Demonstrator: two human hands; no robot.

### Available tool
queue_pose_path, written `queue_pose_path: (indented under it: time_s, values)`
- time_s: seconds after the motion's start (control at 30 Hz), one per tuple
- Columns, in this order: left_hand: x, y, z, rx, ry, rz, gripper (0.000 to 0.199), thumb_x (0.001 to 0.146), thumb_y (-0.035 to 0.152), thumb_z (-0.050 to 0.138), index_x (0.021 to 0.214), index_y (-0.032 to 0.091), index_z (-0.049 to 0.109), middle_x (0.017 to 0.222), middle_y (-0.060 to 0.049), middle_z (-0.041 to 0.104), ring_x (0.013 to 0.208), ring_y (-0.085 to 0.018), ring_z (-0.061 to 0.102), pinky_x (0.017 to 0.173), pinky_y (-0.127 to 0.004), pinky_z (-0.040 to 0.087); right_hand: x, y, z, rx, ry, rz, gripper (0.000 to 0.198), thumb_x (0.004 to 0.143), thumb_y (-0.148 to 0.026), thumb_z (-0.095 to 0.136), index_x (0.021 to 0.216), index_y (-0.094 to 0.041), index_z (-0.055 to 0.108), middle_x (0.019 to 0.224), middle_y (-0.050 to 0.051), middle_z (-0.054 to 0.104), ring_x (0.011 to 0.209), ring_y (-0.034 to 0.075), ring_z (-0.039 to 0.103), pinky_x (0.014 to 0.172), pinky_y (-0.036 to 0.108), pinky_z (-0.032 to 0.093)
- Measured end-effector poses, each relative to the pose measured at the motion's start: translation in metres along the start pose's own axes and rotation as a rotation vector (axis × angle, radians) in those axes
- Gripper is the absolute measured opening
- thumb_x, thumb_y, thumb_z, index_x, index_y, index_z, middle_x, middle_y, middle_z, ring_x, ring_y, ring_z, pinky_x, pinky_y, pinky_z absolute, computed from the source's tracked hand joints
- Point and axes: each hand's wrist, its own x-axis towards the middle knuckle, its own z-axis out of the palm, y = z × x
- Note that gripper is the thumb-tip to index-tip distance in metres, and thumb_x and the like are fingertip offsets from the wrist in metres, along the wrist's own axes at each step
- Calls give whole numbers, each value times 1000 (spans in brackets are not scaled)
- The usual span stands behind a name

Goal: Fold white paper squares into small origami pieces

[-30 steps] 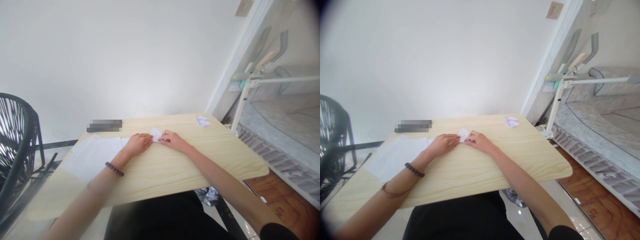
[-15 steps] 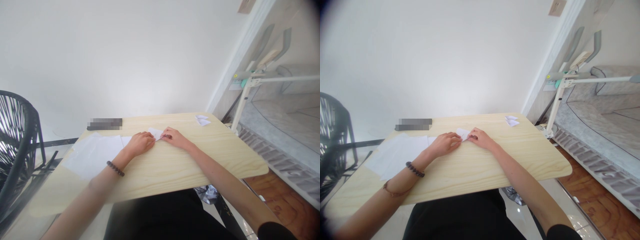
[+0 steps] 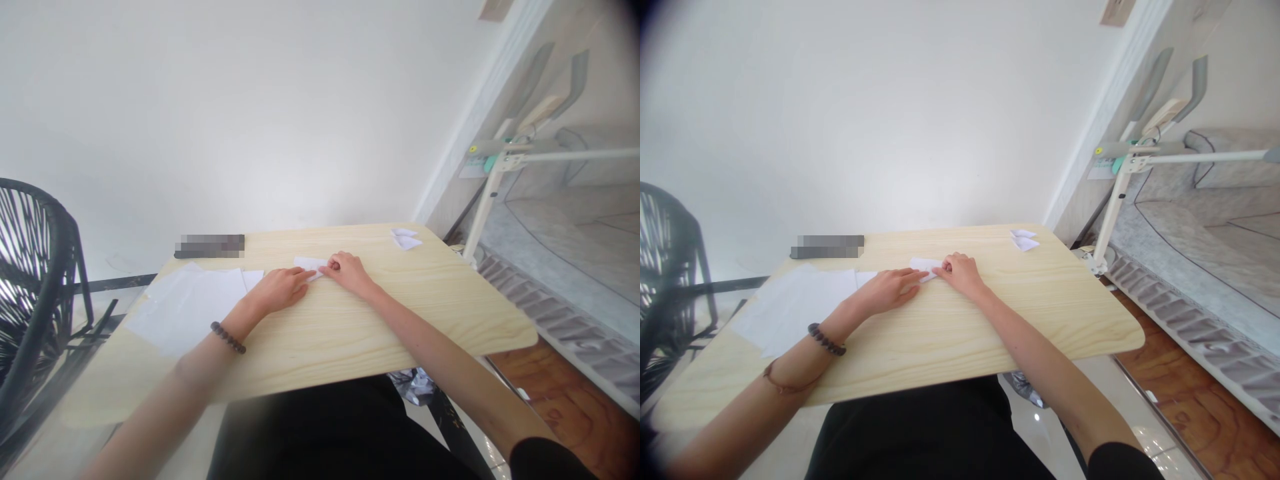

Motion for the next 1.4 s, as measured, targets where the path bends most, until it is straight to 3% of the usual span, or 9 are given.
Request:
queue_pose_path:
  time_s: [0.57, 1.4]
  values:
    - [2, 1, 1, 90, -9, 59, 36, 85, 25, 32, 119, 26, 44, 100, -5, 54, 81, -17, 55, 72, -30, 43, -2, -6, 0, -187, 18, 63, 36, 73, -53, 46, 69, -18, 55, 75, 3, 55, 75, 15, 50, 66, 27, 35]
    - [5, 4, -1, 120, -7, 71, 32, 84, 24, 34, 111, 26, 51, 102, -5, 51, 81, -16, 52, 72, -30, 40, -2, -10, 0, -240, 23, 98, 33, 73, -51, 46, 71, -18, 51, 78, 5, 56, 79, 18, 51, 69, 29, 35]
